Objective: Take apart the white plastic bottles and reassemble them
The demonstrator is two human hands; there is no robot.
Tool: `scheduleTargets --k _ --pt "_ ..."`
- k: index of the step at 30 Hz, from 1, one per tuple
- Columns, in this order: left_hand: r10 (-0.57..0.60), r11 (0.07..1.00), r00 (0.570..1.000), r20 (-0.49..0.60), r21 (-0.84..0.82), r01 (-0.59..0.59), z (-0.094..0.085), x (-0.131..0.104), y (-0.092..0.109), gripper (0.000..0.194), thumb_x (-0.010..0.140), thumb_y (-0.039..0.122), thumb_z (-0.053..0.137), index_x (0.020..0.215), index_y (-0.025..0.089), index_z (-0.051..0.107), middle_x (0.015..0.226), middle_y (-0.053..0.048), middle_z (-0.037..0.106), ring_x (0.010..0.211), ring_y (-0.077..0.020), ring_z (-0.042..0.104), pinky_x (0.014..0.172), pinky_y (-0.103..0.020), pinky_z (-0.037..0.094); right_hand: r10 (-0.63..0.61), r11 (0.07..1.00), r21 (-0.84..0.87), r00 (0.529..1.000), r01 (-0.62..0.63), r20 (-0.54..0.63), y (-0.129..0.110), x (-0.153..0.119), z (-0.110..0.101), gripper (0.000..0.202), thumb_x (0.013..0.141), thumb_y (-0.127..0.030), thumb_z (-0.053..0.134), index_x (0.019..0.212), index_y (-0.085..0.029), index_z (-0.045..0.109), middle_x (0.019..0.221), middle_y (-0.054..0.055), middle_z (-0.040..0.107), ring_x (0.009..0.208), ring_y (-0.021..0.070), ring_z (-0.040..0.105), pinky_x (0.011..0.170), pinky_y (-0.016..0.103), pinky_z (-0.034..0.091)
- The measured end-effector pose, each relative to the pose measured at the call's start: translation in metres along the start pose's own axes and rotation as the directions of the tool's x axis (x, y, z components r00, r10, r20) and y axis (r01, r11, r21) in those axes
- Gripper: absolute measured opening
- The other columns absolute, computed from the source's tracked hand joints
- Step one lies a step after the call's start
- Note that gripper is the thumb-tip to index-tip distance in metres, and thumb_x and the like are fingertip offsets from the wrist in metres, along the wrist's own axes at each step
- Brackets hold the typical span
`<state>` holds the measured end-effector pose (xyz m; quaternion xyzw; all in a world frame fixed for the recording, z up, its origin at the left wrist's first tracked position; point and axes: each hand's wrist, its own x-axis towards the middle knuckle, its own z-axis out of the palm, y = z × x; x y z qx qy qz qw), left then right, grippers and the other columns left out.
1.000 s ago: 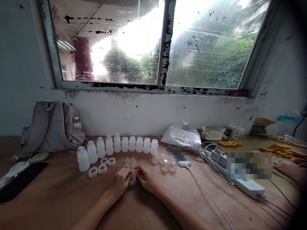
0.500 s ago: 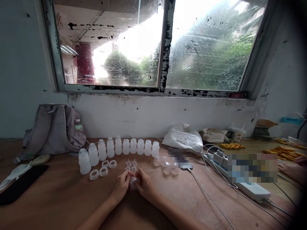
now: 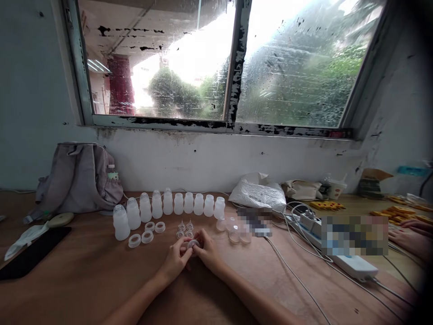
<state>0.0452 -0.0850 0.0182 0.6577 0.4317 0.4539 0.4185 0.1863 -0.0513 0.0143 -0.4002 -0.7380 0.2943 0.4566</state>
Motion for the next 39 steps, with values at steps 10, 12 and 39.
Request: scheduleTargets --k 10,12,39 --pt "-0.004 0.997 1.000 -0.004 -0.071 0.004 0.002 -0.003 0.000 0.034 0.077 0.039 0.047 0.102 0.016 0.048 0.084 -0.007 0.065 0.038 -0.0094 0.055 0.030 -0.016 0.032 0.005 1.000 0.024 1.000 -0.006 0.030 -0.005 0.002 0.000 0.007 0.066 -0.013 0.046 0.067 -0.018 0.041 0.060 -0.005 0.044 0.055 0.0088 0.040 0.050 0.019 0.032" --pt "0.015 0.998 1.000 0.003 -0.061 -0.015 0.002 -0.007 0.004 0.035 0.077 0.040 0.046 0.103 0.017 0.047 0.083 -0.006 0.065 0.037 -0.0093 0.055 0.029 -0.016 0.031 0.010 0.999 0.036 1.000 -0.010 0.017 -0.010 0.001 0.002 0.008 0.065 -0.011 0.043 0.067 -0.018 0.040 0.062 -0.005 0.043 0.055 0.0089 0.040 0.050 0.019 0.032" --pt "0.115 0.982 0.989 0.091 0.141 -0.127 -0.003 -0.016 0.024 0.033 0.081 0.039 0.041 0.108 0.021 0.048 0.068 0.000 0.063 0.044 -0.0117 0.056 0.041 -0.020 0.041 -0.024 0.996 -0.082 0.998 0.019 -0.057 -0.007 -0.006 0.004 0.015 0.060 -0.008 0.040 0.067 -0.020 0.035 0.059 -0.005 0.043 0.053 0.0099 0.040 0.050 0.020 0.030"
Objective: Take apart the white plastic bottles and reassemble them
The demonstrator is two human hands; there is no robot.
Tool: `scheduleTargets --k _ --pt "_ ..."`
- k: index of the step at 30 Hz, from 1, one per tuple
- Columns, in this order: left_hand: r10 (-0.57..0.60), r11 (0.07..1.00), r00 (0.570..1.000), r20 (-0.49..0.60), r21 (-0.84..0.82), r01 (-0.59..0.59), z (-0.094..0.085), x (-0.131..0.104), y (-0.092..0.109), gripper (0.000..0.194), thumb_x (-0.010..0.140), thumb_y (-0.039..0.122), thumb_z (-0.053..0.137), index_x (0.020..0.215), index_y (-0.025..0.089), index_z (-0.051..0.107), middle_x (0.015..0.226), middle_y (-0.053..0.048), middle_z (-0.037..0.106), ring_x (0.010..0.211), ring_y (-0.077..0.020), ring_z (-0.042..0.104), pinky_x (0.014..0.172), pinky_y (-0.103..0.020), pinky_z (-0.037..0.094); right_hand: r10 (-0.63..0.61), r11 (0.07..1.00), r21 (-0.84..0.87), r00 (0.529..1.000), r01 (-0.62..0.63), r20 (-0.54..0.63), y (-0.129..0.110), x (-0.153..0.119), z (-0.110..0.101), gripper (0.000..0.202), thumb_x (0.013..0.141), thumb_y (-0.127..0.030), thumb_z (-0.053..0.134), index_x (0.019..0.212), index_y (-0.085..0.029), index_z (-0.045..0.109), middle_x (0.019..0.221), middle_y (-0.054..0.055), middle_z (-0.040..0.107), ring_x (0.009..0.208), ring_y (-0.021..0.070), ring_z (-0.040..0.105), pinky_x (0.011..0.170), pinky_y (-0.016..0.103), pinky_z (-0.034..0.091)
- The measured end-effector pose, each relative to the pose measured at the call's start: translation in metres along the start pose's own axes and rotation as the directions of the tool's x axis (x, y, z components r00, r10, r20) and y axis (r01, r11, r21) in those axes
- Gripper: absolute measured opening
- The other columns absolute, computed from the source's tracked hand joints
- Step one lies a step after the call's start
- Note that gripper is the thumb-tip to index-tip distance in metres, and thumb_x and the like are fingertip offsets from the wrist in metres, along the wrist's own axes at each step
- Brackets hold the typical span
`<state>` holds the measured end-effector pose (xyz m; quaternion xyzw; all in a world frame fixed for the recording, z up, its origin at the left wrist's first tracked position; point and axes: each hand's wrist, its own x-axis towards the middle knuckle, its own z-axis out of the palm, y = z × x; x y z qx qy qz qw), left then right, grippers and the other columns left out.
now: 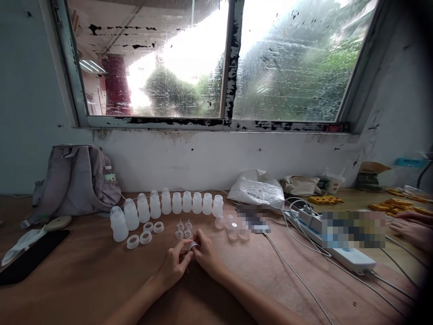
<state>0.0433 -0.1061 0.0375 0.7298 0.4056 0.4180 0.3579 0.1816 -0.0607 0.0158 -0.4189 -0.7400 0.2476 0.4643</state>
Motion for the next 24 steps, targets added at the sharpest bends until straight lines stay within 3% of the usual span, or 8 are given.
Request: scheduleTargets --k 3,8,13,19,21,24 --pt "-0.055 0.995 0.996 -0.067 -0.091 0.049 0.004 0.005 -0.010 0.037 0.081 0.044 0.039 0.107 0.020 0.048 0.064 0.000 0.062 0.041 -0.0117 0.055 0.037 -0.019 0.037 -0.001 1.000 0.031 0.999 0.002 -0.036 0.003 0.000 0.001 0.013 0.063 -0.010 0.042 0.069 -0.020 0.037 0.061 -0.004 0.045 0.054 0.0102 0.040 0.050 0.020 0.032" --pt "-0.203 0.951 0.963 -0.178 -0.271 0.150 0.002 0.016 -0.027 0.053 0.075 0.049 0.047 0.116 0.017 0.037 0.060 -0.001 0.061 0.042 -0.0119 0.054 0.035 -0.017 0.034 0.001 0.998 0.061 1.000 0.001 -0.029 0.002 -0.001 0.002 0.011 0.068 -0.013 0.046 0.077 -0.019 0.043 0.066 -0.002 0.048 0.053 0.0098 0.042 0.049 0.020 0.033" --pt "-0.144 0.955 0.985 -0.095 -0.276 0.113 -0.005 0.018 -0.028 0.038 0.072 0.046 0.053 0.091 0.012 0.055 0.072 -0.005 0.061 0.056 -0.0131 0.056 0.039 -0.017 0.036 -0.031 0.998 0.058 0.999 0.032 -0.016 0.000 -0.002 0.002 0.008 0.070 -0.014 0.047 0.077 -0.019 0.044 0.066 -0.002 0.050 0.055 0.0097 0.043 0.051 0.020 0.035" --pt "-0.127 0.961 0.981 -0.150 -0.262 0.084 -0.007 0.018 -0.025 0.033 0.070 0.043 0.055 0.083 0.013 0.056 0.070 -0.002 0.057 0.059 -0.0125 0.053 0.041 -0.018 0.038 -0.069 0.997 0.032 0.997 0.069 0.014 -0.003 -0.003 0.001 0.012 0.073 -0.016 0.047 0.084 -0.019 0.044 0.066 -0.003 0.050 0.053 0.0094 0.045 0.051 0.020 0.037" --pt "-0.156 0.947 0.963 -0.218 -0.310 0.083 -0.010 0.020 -0.024 0.033 0.069 0.044 0.055 0.083 0.014 0.056 0.069 -0.002 0.056 0.059 -0.0128 0.053 0.041 -0.018 0.038 -0.089 0.996 0.026 0.996 0.088 0.015 -0.004 -0.003 0.001 0.018 0.076 -0.020 0.046 0.092 -0.020 0.041 0.069 -0.002 0.051 0.053 0.0091 0.047 0.051 0.020 0.039" --pt "-0.249 0.910 0.897 -0.365 -0.406 0.087 -0.017 0.023 -0.025 0.034 0.065 0.045 0.058 0.079 0.014 0.057 0.065 -0.001 0.056 0.057 -0.0132 0.054 0.040 -0.018 0.038 -0.117 0.993 -0.005 0.993 0.117 -0.020 0.002 -0.001 -0.001 0.023 0.078 -0.024 0.045 0.099 -0.020 0.037 0.075 -0.001 0.051 0.053 0.0088 0.048 0.051 0.021 0.040"
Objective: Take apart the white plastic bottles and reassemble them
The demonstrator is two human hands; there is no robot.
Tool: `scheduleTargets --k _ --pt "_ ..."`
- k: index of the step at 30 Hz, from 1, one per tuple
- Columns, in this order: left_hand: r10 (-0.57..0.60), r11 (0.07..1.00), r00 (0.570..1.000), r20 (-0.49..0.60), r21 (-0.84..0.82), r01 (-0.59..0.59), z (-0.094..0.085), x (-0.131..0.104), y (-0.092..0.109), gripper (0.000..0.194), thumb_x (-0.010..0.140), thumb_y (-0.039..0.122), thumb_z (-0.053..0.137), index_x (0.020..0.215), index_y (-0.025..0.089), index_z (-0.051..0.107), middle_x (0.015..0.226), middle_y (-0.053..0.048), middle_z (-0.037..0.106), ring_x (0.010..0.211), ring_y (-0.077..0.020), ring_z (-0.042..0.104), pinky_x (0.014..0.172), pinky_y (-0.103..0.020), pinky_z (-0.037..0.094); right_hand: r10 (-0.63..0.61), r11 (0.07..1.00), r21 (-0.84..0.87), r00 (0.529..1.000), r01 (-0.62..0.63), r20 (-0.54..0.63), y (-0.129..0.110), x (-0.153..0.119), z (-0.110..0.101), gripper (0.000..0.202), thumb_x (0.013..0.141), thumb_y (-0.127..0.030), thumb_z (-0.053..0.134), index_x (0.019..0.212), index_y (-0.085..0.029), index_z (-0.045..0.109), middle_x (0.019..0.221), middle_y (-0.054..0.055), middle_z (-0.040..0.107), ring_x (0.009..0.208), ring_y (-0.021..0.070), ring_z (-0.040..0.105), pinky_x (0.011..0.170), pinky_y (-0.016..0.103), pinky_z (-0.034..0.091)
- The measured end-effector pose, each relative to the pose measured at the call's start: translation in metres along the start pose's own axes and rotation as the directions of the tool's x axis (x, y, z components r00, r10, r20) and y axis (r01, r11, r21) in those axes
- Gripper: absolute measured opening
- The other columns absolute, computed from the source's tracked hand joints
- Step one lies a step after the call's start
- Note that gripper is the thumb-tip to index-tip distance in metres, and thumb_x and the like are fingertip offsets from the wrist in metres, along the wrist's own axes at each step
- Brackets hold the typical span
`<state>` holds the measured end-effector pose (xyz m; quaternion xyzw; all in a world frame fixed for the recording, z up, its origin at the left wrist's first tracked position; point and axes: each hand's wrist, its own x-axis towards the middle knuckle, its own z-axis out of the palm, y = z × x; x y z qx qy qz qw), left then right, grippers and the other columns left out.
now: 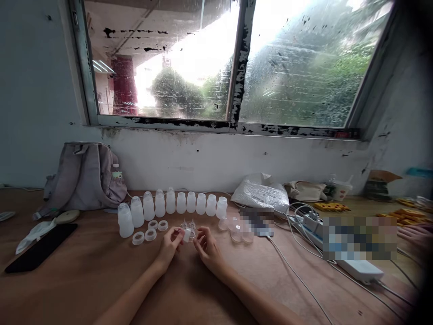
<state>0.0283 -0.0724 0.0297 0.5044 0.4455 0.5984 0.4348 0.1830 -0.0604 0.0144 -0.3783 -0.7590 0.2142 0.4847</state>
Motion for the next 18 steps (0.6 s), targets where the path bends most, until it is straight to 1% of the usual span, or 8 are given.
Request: scheduleTargets --k 2,4,6,8,11,13,16,18 --pt "-0.030 0.999 0.994 -0.107 -0.047 0.025 -0.005 0.006 0.000 0.034 0.062 0.044 0.061 0.078 0.015 0.057 0.066 -0.001 0.056 0.056 -0.0127 0.053 0.039 -0.018 0.037 -0.007 0.999 -0.040 0.999 0.006 -0.035 0.008 0.003 -0.001 0.024 0.078 -0.024 0.045 0.101 -0.020 0.037 0.076 0.000 0.050 0.054 0.0090 0.049 0.052 0.021 0.041" --pt "-0.053 0.996 0.982 -0.184 -0.078 0.039 -0.012 0.012 -0.002 0.034 0.061 0.043 0.062 0.080 0.015 0.056 0.068 -0.001 0.055 0.056 -0.0118 0.053 0.039 -0.017 0.037 -0.021 0.995 -0.101 0.998 0.014 -0.065 0.019 0.011 -0.001 0.024 0.078 -0.023 0.044 0.102 -0.019 0.038 0.077 0.001 0.050 0.058 0.0100 0.050 0.054 0.022 0.042" --pt "-0.071 0.993 0.968 -0.241 -0.105 0.046 -0.018 0.017 -0.004 0.034 0.062 0.042 0.061 0.083 0.016 0.055 0.071 -0.001 0.054 0.057 -0.0109 0.053 0.039 -0.017 0.037 -0.036 0.983 -0.181 0.996 0.020 -0.087 0.028 0.025 0.001 0.025 0.078 -0.022 0.042 0.103 -0.018 0.039 0.078 0.002 0.051 0.061 0.0113 0.051 0.057 0.023 0.043" --pt "-0.095 0.989 0.953 -0.288 -0.135 0.058 -0.023 0.021 -0.007 0.034 0.062 0.041 0.061 0.085 0.017 0.055 0.073 -0.001 0.054 0.056 -0.0103 0.053 0.039 -0.017 0.037 -0.032 0.965 -0.263 0.994 0.004 -0.102 0.032 0.045 0.004 0.026 0.079 -0.020 0.039 0.105 -0.017 0.040 0.079 0.003 0.053 0.063 0.0125 0.052 0.060 0.025 0.043" --pt "-0.138 0.982 0.933 -0.332 -0.171 0.084 -0.029 0.025 -0.009 0.033 0.062 0.039 0.061 0.086 0.016 0.056 0.077 -0.002 0.055 0.056 -0.0103 0.054 0.039 -0.017 0.038 -0.028 0.910 -0.414 0.997 -0.005 -0.074 0.030 0.083 0.014 0.030 0.081 -0.016 0.034 0.110 -0.018 0.041 0.093 0.007 0.054 0.077 0.0152 0.054 0.067 0.026 0.041" --pt "-0.162 0.977 0.925 -0.345 -0.188 0.101 -0.031 0.026 -0.010 0.032 0.063 0.038 0.060 0.086 0.015 0.056 0.079 -0.003 0.055 0.057 -0.0104 0.055 0.040 -0.017 0.038 0.003 0.857 -0.515 1.000 -0.001 0.002 0.025 0.107 0.023 0.034 0.082 -0.016 0.032 0.115 -0.021 0.039 0.102 0.007 0.052 0.083 0.0161 0.053 0.068 0.026 0.040" --pt "-0.182 0.972 0.921 -0.344 -0.202 0.117 -0.033 0.027 -0.011 0.033 0.064 0.038 0.059 0.088 0.016 0.057 0.081 -0.004 0.056 0.056 -0.0100 0.054 0.041 -0.018 0.039 0.049 0.841 -0.540 0.999 -0.030 0.022 0.022 0.133 0.037 0.039 0.080 -0.017 0.038 0.119 -0.022 0.038 0.097 0.008 0.054 0.079 0.0181 0.054 0.064 0.026 0.038" --pt "-0.189 0.970 0.922 -0.339 -0.208 0.123 -0.033 0.028 -0.011 0.033 0.063 0.038 0.059 0.088 0.016 0.058 0.082 -0.003 0.056 0.056 -0.0097 0.054 0.041 -0.018 0.039 0.075 0.838 -0.543 0.997 -0.055 0.016 0.023 0.143 0.045 0.039 0.079 -0.017 0.041 0.118 -0.021 0.039 0.095 0.009 0.053 0.076 0.0188 0.054 0.061 0.027 0.037"
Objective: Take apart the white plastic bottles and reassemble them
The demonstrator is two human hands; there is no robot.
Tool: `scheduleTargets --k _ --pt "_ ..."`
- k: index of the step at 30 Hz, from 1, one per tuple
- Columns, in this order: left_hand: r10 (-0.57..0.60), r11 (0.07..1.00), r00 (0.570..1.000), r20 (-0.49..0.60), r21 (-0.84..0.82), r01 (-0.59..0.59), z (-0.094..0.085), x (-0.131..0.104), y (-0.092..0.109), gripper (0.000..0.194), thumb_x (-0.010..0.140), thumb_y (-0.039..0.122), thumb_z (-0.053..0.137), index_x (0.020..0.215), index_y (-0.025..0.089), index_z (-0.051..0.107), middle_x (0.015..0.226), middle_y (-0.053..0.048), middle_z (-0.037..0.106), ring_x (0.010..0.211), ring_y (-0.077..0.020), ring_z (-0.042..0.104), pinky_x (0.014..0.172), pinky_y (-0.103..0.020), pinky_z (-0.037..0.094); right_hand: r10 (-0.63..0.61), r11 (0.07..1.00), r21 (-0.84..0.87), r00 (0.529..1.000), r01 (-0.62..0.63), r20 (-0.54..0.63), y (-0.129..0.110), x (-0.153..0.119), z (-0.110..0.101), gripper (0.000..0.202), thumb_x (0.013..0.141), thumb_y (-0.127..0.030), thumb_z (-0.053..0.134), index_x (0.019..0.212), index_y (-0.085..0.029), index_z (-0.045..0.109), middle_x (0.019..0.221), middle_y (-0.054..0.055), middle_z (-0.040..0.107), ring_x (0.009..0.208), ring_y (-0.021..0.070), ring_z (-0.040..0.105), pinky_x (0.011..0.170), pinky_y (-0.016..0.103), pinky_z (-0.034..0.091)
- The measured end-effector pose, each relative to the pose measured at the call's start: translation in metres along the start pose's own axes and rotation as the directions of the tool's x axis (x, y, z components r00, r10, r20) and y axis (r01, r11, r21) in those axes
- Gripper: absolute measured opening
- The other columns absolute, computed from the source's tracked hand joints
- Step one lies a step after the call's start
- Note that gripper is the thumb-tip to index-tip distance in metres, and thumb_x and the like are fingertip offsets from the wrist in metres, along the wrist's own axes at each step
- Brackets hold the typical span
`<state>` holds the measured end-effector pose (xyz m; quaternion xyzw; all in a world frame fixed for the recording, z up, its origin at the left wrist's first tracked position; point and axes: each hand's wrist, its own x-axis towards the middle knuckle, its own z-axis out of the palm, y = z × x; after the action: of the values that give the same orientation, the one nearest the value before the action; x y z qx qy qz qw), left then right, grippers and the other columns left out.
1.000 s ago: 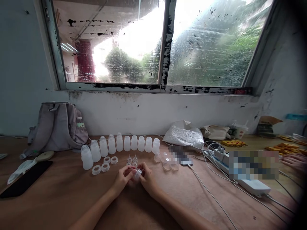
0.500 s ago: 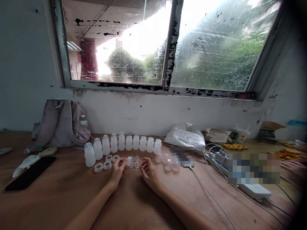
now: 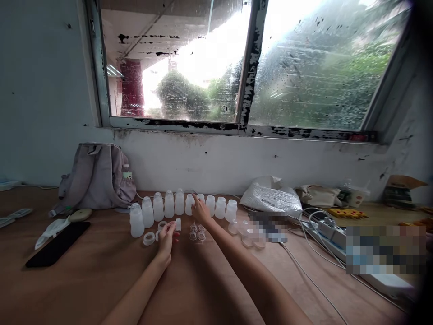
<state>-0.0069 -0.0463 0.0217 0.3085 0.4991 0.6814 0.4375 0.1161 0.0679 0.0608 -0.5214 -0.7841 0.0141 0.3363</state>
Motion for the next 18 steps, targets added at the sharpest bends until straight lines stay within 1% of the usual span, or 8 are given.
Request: scheduleTargets --k 3,6,10,11,13,15,17,18 --pt "-0.009 1.000 1.000 0.005 -0.003 0.009 0.001 0.000 -0.001 0.033 0.063 0.039 0.059 0.088 0.017 0.058 0.080 -0.002 0.056 0.056 -0.0097 0.054 0.041 -0.017 0.038 0.022 1.000 -0.001 1.000 -0.022 0.000 -0.002 0.004 0.005 0.032 0.078 -0.020 0.043 0.110 -0.020 0.044 0.095 0.009 0.051 0.071 0.0180 0.053 0.056 0.026 0.036" --pt "-0.015 1.000 1.000 0.009 -0.007 0.015 0.002 -0.002 -0.001 0.033 0.064 0.039 0.059 0.088 0.017 0.058 0.079 -0.003 0.057 0.056 -0.0098 0.054 0.040 -0.017 0.038 0.013 1.000 0.012 1.000 -0.013 -0.020 -0.003 -0.004 0.000 0.019 0.080 -0.025 0.042 0.096 -0.019 0.048 0.092 0.008 0.050 0.067 0.0162 0.051 0.054 0.025 0.035" --pt "-0.022 1.000 1.000 0.020 -0.010 0.022 0.003 -0.004 -0.001 0.033 0.063 0.038 0.060 0.088 0.017 0.059 0.081 -0.003 0.058 0.056 -0.0106 0.055 0.039 -0.017 0.037 -0.040 0.998 0.054 0.996 0.044 -0.081 0.000 -0.026 -0.025 0.015 0.082 -0.029 0.039 0.090 -0.020 0.047 0.093 0.005 0.050 0.070 0.0143 0.050 0.058 0.025 0.038" --pt "-0.024 1.000 0.999 0.024 -0.010 0.025 0.003 -0.005 -0.001 0.033 0.063 0.038 0.060 0.088 0.017 0.059 0.081 -0.003 0.058 0.056 -0.0108 0.055 0.039 -0.017 0.038 -0.058 0.995 0.080 0.991 0.068 -0.117 0.001 -0.033 -0.033 0.015 0.082 -0.030 0.039 0.091 -0.020 0.046 0.093 0.005 0.050 0.071 0.0142 0.051 0.060 0.025 0.039" --pt "-0.032 0.999 0.999 0.032 -0.009 0.032 0.004 -0.006 -0.002 0.032 0.063 0.039 0.061 0.087 0.017 0.059 0.079 -0.003 0.057 0.056 -0.0110 0.055 0.039 -0.018 0.038 -0.110 0.969 0.187 0.963 0.158 -0.247 0.005 -0.051 -0.049 0.016 0.081 -0.030 0.041 0.093 -0.020 0.045 0.092 0.005 0.051 0.077 0.0155 0.051 0.065 0.027 0.041" --pt "-0.039 0.999 0.999 0.037 -0.008 0.039 0.004 -0.007 -0.003 0.032 0.063 0.040 0.060 0.086 0.017 0.058 0.076 -0.002 0.057 0.055 -0.0108 0.055 0.039 -0.018 0.038 -0.108 0.943 0.263 0.935 0.205 -0.339 0.010 -0.070 -0.063 0.020 0.079 -0.030 0.044 0.096 -0.020 0.042 0.091 0.005 0.052 0.080 0.0166 0.052 0.069 0.029 0.043" --pt "-0.044 0.999 0.998 0.043 -0.007 0.044 0.005 -0.008 -0.004 0.033 0.063 0.041 0.060 0.085 0.017 0.057 0.075 -0.002 0.056 0.054 -0.0102 0.054 0.039 -0.017 0.038 -0.082 0.937 0.293 0.933 0.192 -0.351 0.015 -0.089 -0.072 0.024 0.077 -0.029 0.047 0.099 -0.020 0.041 0.090 0.005 0.054 0.079 0.0167 0.053 0.070 0.030 0.044" --pt "-0.044 0.999 0.998 0.047 -0.006 0.045 0.006 -0.008 -0.004 0.033 0.063 0.042 0.060 0.085 0.017 0.057 0.075 -0.001 0.056 0.054 -0.0098 0.054 0.039 -0.017 0.038 -0.083 0.937 0.295 0.939 0.188 -0.335 0.018 -0.098 -0.075 0.025 0.077 -0.029 0.048 0.099 -0.020 0.040 0.090 0.005 0.054 0.079 0.0169 0.053 0.070 0.030 0.044"
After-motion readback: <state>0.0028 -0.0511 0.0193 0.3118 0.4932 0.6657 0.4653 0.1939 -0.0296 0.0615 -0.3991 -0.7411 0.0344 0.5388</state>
